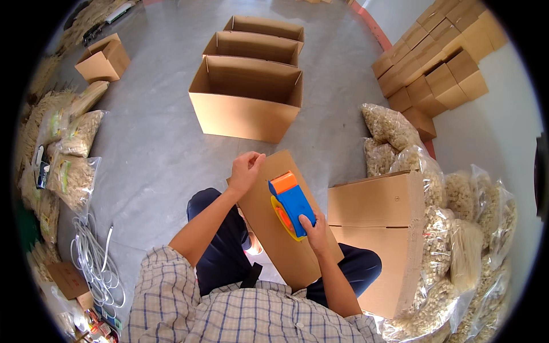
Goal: The person folds cardboard box flats into open boxes and applies packing tape to the bottom seam using a tape dispenser.
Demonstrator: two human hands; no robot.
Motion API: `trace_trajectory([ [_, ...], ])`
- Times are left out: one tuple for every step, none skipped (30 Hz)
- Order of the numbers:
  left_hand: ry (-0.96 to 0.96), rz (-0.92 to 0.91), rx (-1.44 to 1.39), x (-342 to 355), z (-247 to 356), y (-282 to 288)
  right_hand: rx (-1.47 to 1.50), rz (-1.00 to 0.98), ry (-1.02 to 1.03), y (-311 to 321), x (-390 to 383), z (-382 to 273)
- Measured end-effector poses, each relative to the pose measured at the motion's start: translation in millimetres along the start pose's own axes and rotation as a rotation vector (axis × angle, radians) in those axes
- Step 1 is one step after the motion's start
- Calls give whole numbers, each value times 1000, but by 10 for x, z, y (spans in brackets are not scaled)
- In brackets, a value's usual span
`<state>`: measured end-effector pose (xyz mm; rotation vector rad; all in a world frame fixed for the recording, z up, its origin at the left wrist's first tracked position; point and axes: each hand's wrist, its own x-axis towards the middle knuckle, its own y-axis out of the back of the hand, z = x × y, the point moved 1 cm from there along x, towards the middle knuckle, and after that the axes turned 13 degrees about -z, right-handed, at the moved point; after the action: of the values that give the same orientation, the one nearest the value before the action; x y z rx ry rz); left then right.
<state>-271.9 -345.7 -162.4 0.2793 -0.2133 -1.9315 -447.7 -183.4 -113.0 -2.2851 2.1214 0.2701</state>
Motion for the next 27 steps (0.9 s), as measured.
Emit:
trace_trajectory([
  [188, -182, -244, -18, -12, 29, -2, -6, 10, -11, 1, -5],
  [371, -366, -488, -13, -21, 61, -3, -8, 23, -12, 15, -27],
  [554, -550, -732, -27, -9, 74, -4, -10, 36, -13, 24, -47],
  [584, -573, -804, -50, 29, 52, -2, -12, 39, -17, 27, -60],
  [611, -599, -877, -81, 90, -1, -3, -13, 43, -20, 32, -79],
  [638, -626, -950, -105, 121, -41, -4, -13, 47, -21, 39, -97],
  [588, -614, -978, -105, 97, -65, 4, -35, 31, -20, 54, -119],
  [541, -600, -1005, -104, 37, -93, 12, -59, 13, -28, 72, -139],
  [493, -586, -1031, -89, -17, -111, 21, -82, -5, -35, 91, -147],
  [426, -570, -962, -55, -61, -109, 30, -81, -14, -46, 110, -142],
  [362, -553, -893, -14, -110, -94, 40, -81, -26, -62, 126, -129],
  [298, -535, -824, 37, -157, -72, 50, -82, -37, -65, 142, -117],
  [275, -538, -717, 111, -203, -42, 17, -77, -28, -57, 147, -149],
  [256, -537, -610, 206, -261, 6, -14, -75, -21, -55, 143, -209],
  [234, -534, -504, 314, -314, 67, -47, -76, -13, -47, 145, -270],
  [95, -426, -366, 433, -359, 138, -75, -75, -36, -23, 126, -297],
  [-43, -320, -228, 574, -422, 213, -104, -72, -60, 11, 76, -308],
  [-29, -250, -105, 756, -570, 352, -133, -77, -82, 28, 28, -315],
  [-14, -182, 15, 929, -727, 495, -154, -82, -95, 41, -29, -311],
  [-16, -125, 57, 1054, -820, 583, -178, -80, -110, 65, -101, -292],
  [-17, -64, 102, 1151, -916, 672, -200, -80, -124, 75, -154, -272],
  [8, -62, 128, 1231, -1016, 743, -195, -64, -111, 67, -188, -241],
  [33, -64, 152, 1294, -1072, 771, -190, -45, -102, 52, -212, -195],
  [58, -65, 177, 1341, -1132, 761, -184, -26, -91, 42, -206, -170],
  [54, -71, 145, 1350, -1200, 702, -185, -32, -106, 40, -184, -168],
  [99, -125, 233, 1329, -1358, 612, -183, -40, -123, 27, -158, -189],
  [145, -173, 325, 1286, -1591, 520, -179, -52, -136, 13, -141, -208],
])
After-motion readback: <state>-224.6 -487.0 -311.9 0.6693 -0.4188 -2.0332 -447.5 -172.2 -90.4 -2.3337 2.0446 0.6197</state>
